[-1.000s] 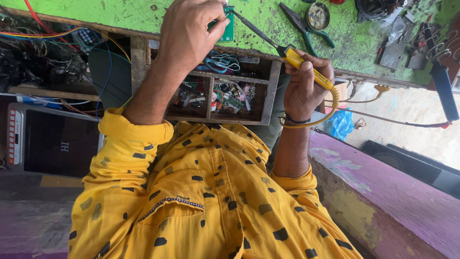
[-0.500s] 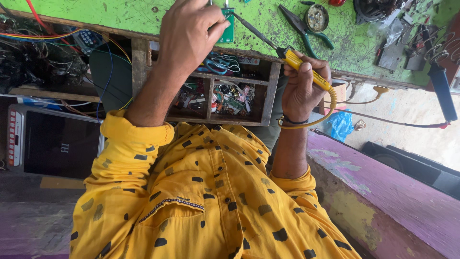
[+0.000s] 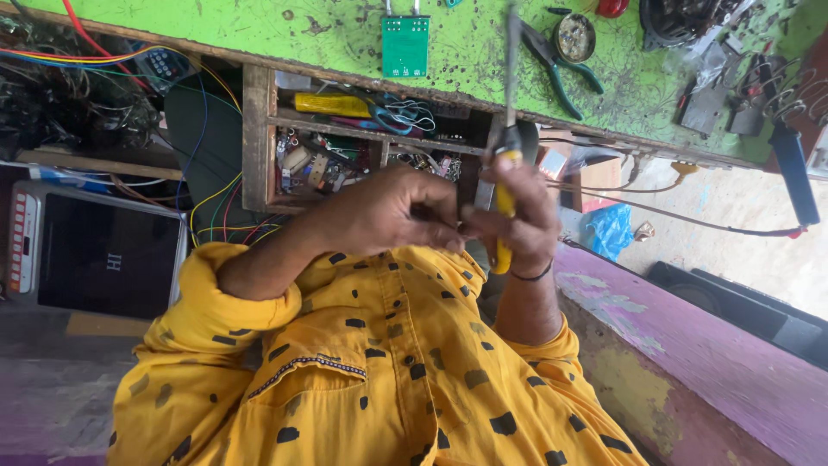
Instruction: The person inspects a small green circuit board, then uses a soldering iron and solder wire to attach components to the board. They repeatedly heat solder joints and feed solder while holding the board steady, then set the tools down and inspect the board again.
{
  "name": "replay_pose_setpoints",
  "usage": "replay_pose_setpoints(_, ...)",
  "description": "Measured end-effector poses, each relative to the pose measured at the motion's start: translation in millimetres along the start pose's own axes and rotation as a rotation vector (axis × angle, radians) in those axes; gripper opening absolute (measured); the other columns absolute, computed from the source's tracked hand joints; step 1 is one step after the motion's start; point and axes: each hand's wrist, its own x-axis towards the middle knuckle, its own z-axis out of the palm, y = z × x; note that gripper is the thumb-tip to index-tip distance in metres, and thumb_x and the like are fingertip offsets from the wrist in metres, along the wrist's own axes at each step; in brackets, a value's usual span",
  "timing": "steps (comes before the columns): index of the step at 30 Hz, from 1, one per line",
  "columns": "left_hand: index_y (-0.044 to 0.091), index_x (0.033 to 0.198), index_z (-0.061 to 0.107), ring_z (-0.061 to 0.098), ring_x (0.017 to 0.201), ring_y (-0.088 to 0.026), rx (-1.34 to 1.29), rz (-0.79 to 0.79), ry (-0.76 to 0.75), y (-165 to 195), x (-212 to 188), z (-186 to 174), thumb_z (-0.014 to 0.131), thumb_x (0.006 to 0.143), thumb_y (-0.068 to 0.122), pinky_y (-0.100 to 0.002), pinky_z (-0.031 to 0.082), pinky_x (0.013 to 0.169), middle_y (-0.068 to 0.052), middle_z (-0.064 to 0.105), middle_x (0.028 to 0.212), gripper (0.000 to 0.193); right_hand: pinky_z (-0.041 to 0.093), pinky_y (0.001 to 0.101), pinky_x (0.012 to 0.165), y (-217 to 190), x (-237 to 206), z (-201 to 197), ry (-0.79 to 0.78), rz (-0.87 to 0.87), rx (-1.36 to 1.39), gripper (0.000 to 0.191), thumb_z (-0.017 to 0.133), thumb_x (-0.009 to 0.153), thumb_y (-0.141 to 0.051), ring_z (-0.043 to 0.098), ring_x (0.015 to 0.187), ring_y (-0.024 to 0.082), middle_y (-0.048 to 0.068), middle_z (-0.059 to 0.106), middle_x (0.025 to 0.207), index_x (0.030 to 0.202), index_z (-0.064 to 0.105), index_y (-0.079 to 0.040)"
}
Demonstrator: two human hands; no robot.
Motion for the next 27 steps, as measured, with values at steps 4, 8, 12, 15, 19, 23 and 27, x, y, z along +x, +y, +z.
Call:
replay_pose_setpoints(4,0.004,0.092,0.070,0.066,0.079,-0.008,-0.073,0.057,0.058,2.6,-1.2,4.3,0.079,0.092,0.029,-0.027,0.055,0.071,-0.002,0.074,0.085,0.026,0.060,0.0439,0.096,-11.1,0.2,-2.4,-0.042,0.031,-0.022,0.022,0.086,0.076,-0.023,0.072,0.108,0.035,0.018,0.065,0.131,0.089,0.075,-0.007)
replay_pose_setpoints(8,0.004,0.095,0.069,0.065,0.078,-0.008,-0.095,0.004,0.074,0.0,-4.3,4.2,0.077,0.095,0.027,-0.027,0.055,0.072,-0.002,0.074,0.084,0.024,0.061,0.0425,0.093,-14.9,3.9,-4.1,0.012,0.028,-0.027,0.018,0.084,0.082,-0.017,0.072,0.106,0.033,0.016,0.064,0.130,0.092,0.074,-0.005)
replay_pose_setpoints(12,0.006,0.101,0.073,0.071,0.084,-0.011,0.110,0.126,0.187,-1.7,-5.8,-1.8,0.074,0.098,0.023,-0.028,0.058,0.077,-0.006,0.075,0.093,0.017,0.060,0.0377,0.089,-9.7,12.1,-0.5,0.112,-0.011,-0.129,0.015,0.081,0.087,-0.015,0.070,0.107,0.032,0.017,0.060,0.133,0.094,0.072,-0.005)
replay_pose_setpoints(15,0.011,0.109,0.072,0.065,0.065,-0.014,0.091,-0.170,0.455,-1.3,-9.6,-25.3,0.067,0.098,0.024,-0.032,0.057,0.059,-0.003,0.074,0.096,0.018,0.066,0.0379,0.088,-6.7,10.1,4.2,0.263,0.080,-0.080,0.009,0.077,0.098,-0.010,0.069,0.114,0.035,0.019,0.054,0.138,0.099,0.069,-0.007)
replay_pose_setpoints(19,0.005,0.103,0.074,0.072,0.083,-0.012,0.606,0.143,0.743,-13.5,-3.1,-86.4,0.079,0.106,0.015,-0.029,0.056,0.070,-0.007,0.077,0.098,0.012,0.067,0.0377,0.083,8.3,-1.2,-6.9,0.375,0.265,-0.041,0.016,0.074,0.105,-0.012,0.076,0.100,0.029,0.022,0.068,0.119,0.113,0.064,-0.003)
replay_pose_setpoints(23,0.002,0.098,0.073,0.069,0.082,-0.014,0.634,0.315,0.739,-37.0,6.0,-106.4,0.086,0.103,0.010,-0.030,0.051,0.072,-0.008,0.075,0.094,0.016,0.063,0.0342,0.077,39.8,-18.1,-6.7,0.474,0.307,0.112,0.034,0.075,0.100,-0.026,0.076,0.084,0.026,0.021,0.075,0.104,0.117,0.063,0.002)
replay_pose_setpoints(27,0.001,0.097,0.072,0.067,0.078,-0.012,0.528,0.280,0.771,-46.0,9.3,-104.0,0.085,0.103,0.007,-0.027,0.051,0.068,-0.006,0.072,0.089,0.015,0.059,0.0343,0.086,55.4,-35.4,2.2,0.432,0.367,-0.027,0.039,0.076,0.101,-0.031,0.073,0.091,0.025,0.017,0.073,0.104,0.116,0.068,0.004)
